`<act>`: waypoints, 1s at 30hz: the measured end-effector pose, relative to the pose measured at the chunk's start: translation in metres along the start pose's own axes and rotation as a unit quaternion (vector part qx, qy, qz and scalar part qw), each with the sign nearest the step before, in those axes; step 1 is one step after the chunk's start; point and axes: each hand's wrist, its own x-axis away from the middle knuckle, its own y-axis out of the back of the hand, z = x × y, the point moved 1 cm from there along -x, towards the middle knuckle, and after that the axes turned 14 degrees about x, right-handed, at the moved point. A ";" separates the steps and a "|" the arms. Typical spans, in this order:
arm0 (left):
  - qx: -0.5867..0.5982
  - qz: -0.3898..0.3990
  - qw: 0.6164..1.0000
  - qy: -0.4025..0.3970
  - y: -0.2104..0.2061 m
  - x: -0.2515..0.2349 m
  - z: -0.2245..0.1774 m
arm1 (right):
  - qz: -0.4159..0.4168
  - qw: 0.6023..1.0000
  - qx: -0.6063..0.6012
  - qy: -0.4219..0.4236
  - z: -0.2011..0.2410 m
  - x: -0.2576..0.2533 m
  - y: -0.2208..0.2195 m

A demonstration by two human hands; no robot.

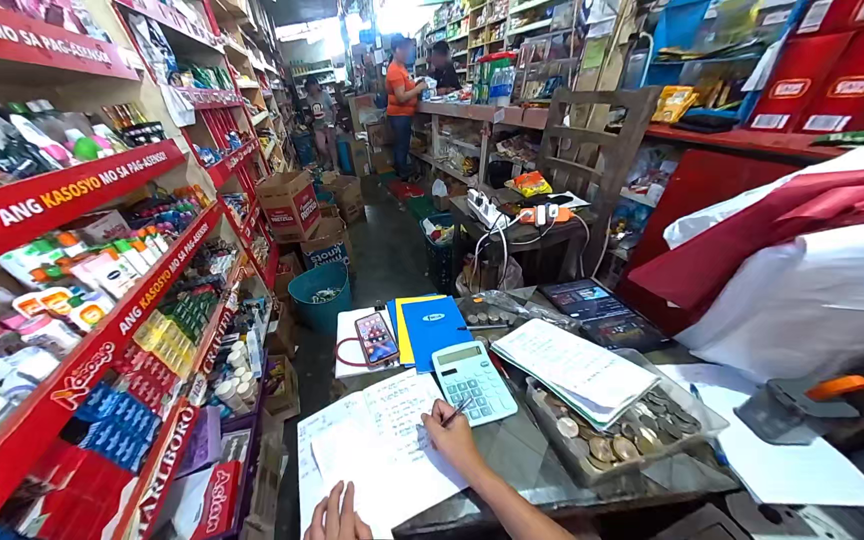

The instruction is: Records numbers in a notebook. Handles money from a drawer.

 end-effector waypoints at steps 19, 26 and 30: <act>-0.011 0.001 1.000 -0.002 -0.003 0.004 0.003 | 0.005 1.000 -0.016 -0.003 0.000 0.000 0.002; -0.014 -0.002 1.000 -0.007 -0.003 0.004 0.004 | 0.004 1.000 -0.014 -0.004 0.001 0.001 0.001; -0.009 -0.011 1.000 -0.013 -0.004 0.003 0.003 | 0.007 1.000 -0.004 -0.004 -0.001 -0.001 0.002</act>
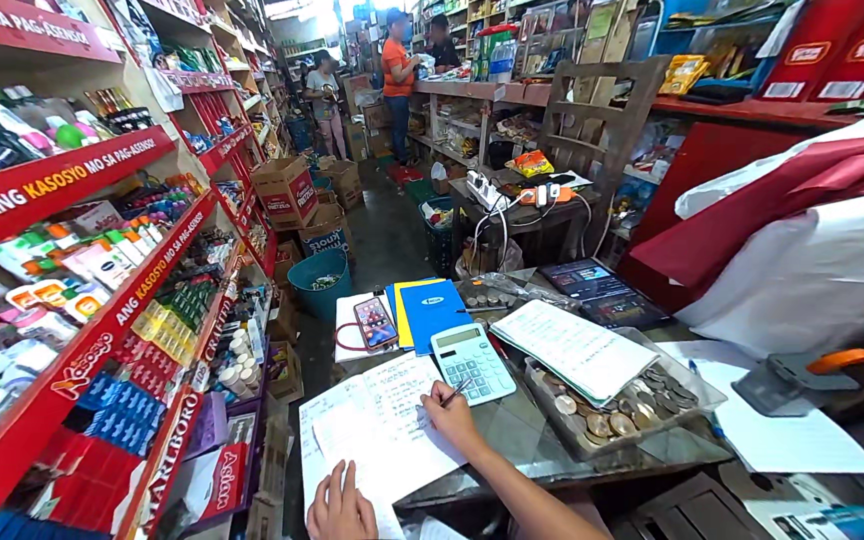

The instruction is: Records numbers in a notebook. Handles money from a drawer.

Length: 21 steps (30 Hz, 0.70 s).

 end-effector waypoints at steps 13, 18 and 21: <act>-0.003 0.003 1.000 0.005 0.000 0.000 0.000 | -0.004 1.000 -0.002 -0.003 0.000 0.000 -0.001; -0.005 0.001 1.000 0.000 0.000 0.001 0.001 | -0.004 1.000 -0.005 -0.003 0.001 0.000 -0.001; -0.001 -0.001 1.000 0.000 0.000 0.001 0.001 | -0.004 1.000 -0.005 -0.003 0.001 0.000 -0.001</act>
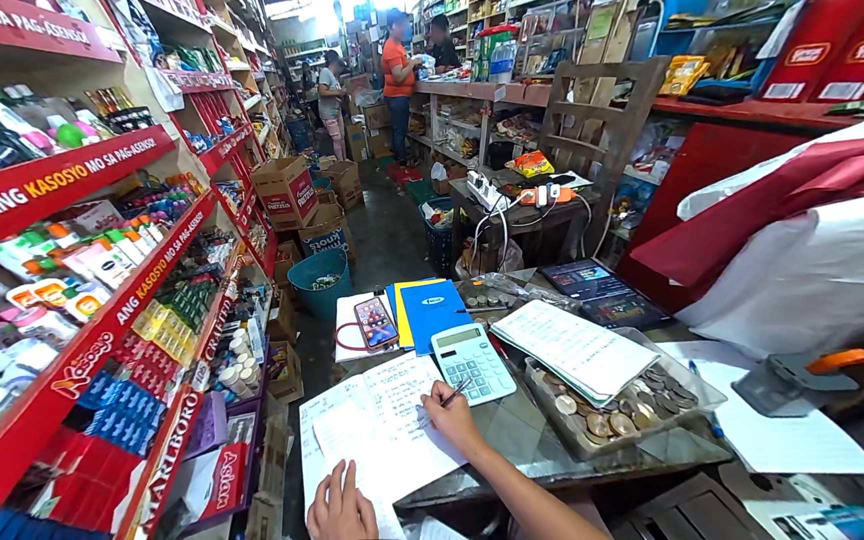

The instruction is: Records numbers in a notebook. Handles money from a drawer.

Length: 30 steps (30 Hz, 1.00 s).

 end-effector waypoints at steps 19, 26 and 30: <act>0.004 -0.001 1.000 0.000 0.002 -0.001 -0.002 | 0.001 1.000 0.013 0.001 0.001 0.001 0.001; 0.002 0.001 1.000 0.004 0.002 -0.001 -0.002 | 0.004 1.000 0.012 -0.001 0.001 0.000 0.001; -0.001 -0.001 1.000 0.001 0.001 -0.001 -0.002 | 0.004 1.000 0.009 -0.001 0.002 0.001 0.001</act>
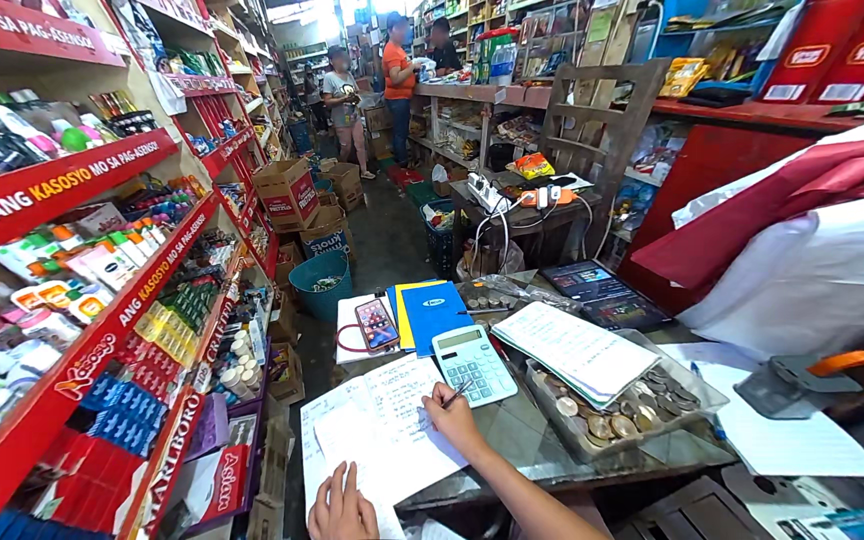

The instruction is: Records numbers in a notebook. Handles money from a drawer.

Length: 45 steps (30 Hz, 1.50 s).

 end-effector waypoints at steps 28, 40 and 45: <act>0.002 0.003 1.000 0.002 0.000 0.000 0.000 | -0.002 1.000 -0.001 0.005 -0.001 0.000 0.000; 0.004 -0.004 1.000 -0.003 -0.002 0.001 0.002 | 0.001 1.000 0.005 0.001 -0.002 0.000 0.000; -0.002 0.002 1.000 0.000 -0.001 0.000 0.001 | -0.004 1.000 -0.004 -0.002 -0.001 0.000 0.000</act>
